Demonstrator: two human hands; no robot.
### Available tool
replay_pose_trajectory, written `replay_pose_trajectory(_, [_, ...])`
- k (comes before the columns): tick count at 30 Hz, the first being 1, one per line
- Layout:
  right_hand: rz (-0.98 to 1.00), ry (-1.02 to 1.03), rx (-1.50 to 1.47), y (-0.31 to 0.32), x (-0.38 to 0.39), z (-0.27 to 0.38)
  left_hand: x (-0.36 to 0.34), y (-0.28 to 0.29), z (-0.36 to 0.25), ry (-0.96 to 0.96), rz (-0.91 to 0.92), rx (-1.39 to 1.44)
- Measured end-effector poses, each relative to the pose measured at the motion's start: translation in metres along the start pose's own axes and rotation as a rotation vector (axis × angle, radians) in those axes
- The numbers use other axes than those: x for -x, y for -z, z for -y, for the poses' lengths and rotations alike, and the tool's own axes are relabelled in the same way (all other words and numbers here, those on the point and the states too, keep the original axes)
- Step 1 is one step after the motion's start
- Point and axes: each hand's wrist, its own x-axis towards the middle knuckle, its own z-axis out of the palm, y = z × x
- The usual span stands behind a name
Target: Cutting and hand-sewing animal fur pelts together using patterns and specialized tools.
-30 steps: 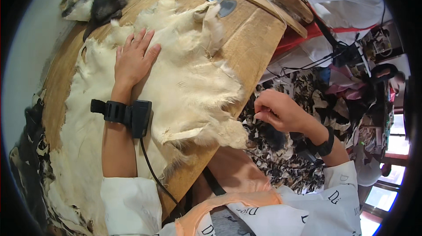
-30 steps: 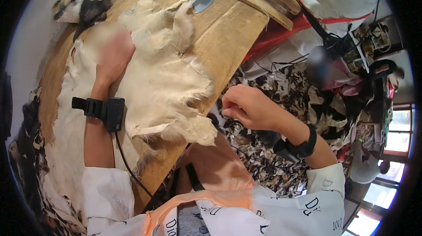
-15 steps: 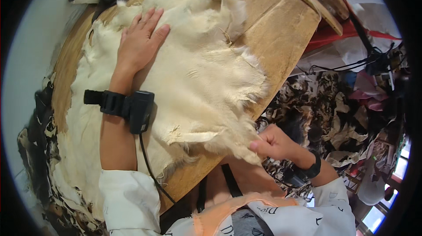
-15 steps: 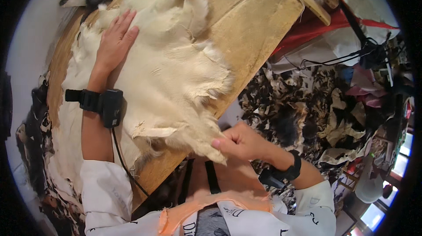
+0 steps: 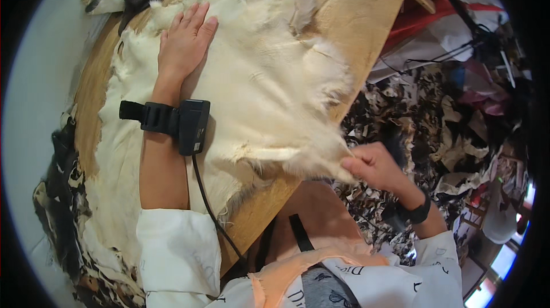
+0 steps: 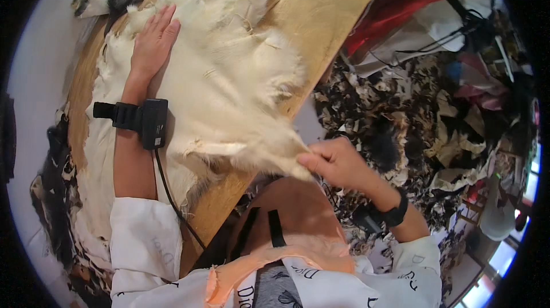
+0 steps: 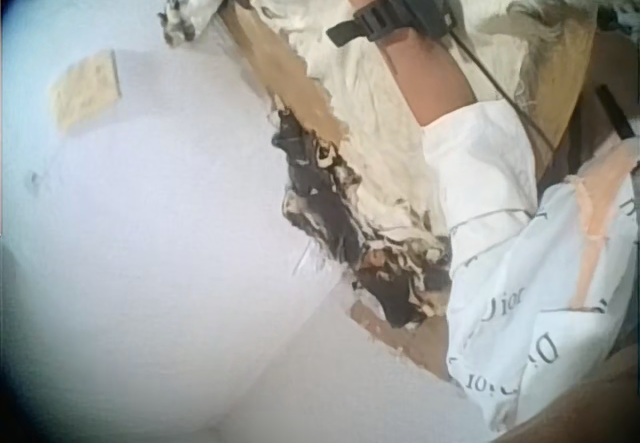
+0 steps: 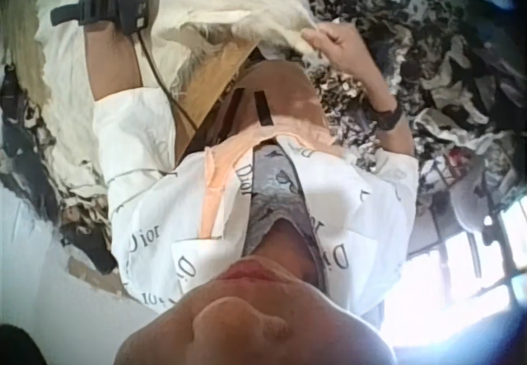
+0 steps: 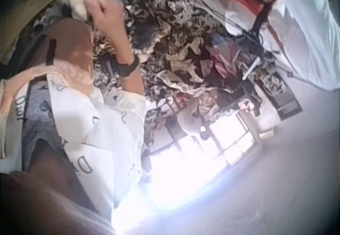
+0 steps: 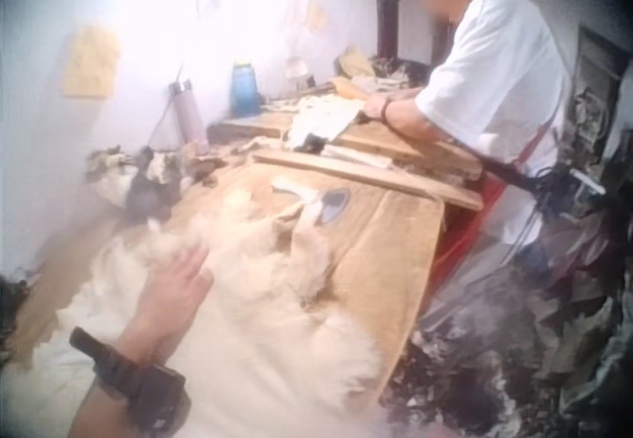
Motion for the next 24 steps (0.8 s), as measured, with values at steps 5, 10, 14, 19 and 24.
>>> replay_pose_trajectory(5, [-0.467,0.438,0.557,0.0,0.01,0.06,0.003,0.005,-0.01,0.075,0.022,-0.031])
replay_pose_trajectory(10, [-0.265,0.726,0.636,-0.041,-0.039,0.069,0.005,0.006,-0.011,0.057,0.025,-0.021])
replay_pose_trajectory(14, [-0.128,0.761,0.634,-0.042,-0.048,0.065,0.006,0.006,-0.01,0.049,0.009,-0.004])
replay_pose_trajectory(19, [-0.019,0.744,0.694,-0.044,-0.044,0.075,0.005,0.008,-0.012,0.06,0.001,-0.021])
replay_pose_trajectory(24, [0.07,0.642,0.689,-0.039,-0.036,0.076,0.004,0.005,-0.011,0.058,-0.005,-0.014])
